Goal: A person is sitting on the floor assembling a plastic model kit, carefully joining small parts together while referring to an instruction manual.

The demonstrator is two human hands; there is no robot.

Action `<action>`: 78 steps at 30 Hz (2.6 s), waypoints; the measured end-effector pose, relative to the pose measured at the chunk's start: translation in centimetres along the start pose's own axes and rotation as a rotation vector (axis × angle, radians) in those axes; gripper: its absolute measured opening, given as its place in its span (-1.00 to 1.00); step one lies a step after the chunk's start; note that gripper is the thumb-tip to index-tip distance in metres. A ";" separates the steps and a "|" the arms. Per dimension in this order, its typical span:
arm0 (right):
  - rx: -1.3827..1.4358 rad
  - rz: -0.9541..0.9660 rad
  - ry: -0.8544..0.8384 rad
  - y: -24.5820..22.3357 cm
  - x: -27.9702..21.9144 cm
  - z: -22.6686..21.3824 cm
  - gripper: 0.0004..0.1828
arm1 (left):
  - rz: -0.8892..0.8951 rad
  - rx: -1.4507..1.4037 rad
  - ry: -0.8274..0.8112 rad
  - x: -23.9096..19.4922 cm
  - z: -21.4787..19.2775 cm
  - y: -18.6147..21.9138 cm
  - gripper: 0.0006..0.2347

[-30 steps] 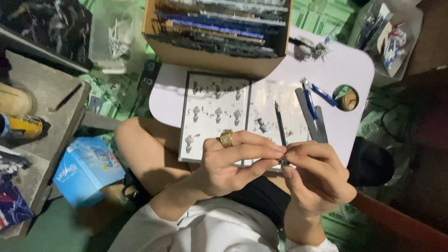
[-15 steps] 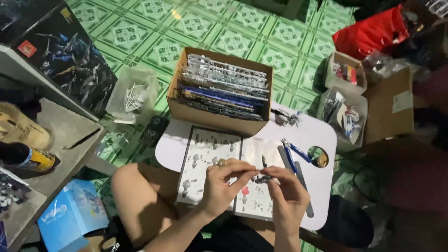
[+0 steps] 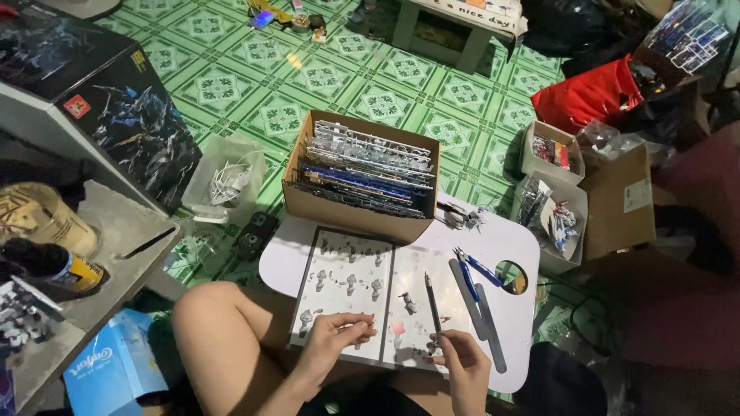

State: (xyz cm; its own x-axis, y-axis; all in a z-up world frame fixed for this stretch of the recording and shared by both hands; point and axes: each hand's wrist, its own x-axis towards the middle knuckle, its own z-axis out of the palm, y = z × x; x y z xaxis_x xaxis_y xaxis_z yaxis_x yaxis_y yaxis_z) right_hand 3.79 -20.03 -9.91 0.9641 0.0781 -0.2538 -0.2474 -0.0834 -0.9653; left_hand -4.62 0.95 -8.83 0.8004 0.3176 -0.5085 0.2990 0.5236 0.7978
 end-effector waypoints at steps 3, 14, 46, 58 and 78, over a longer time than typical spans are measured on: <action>-0.059 -0.009 0.021 0.2 0.1 -0.5 -0.86 | -0.023 -0.062 0.026 -0.2 0.1 0.0 -0.80; -0.052 -0.119 0.025 1.8 2.5 -2.4 -0.83 | 0.039 -0.138 0.044 0.9 1.9 -1.4 -0.82; 0.030 0.142 0.004 1.1 4.5 0.1 -0.80 | 0.247 -0.068 0.054 4.8 1.3 -2.5 -0.82; -0.034 0.210 -0.157 4.3 9.2 -2.8 -0.85 | 0.304 0.064 0.159 8.7 4.7 -0.3 -0.79; 0.686 -0.430 -0.500 -10.1 7.1 3.3 -0.80 | 0.817 -0.048 -0.217 2.6 9.3 9.7 -0.89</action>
State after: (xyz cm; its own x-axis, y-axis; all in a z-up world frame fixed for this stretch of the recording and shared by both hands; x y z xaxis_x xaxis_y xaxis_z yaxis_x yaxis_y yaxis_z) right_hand 12.76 -15.35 -2.16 0.8720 0.3955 0.2885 -0.0367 0.6406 -0.7670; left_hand 5.18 -0.47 0.57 0.8389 0.4544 0.2997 -0.4355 0.2299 0.8703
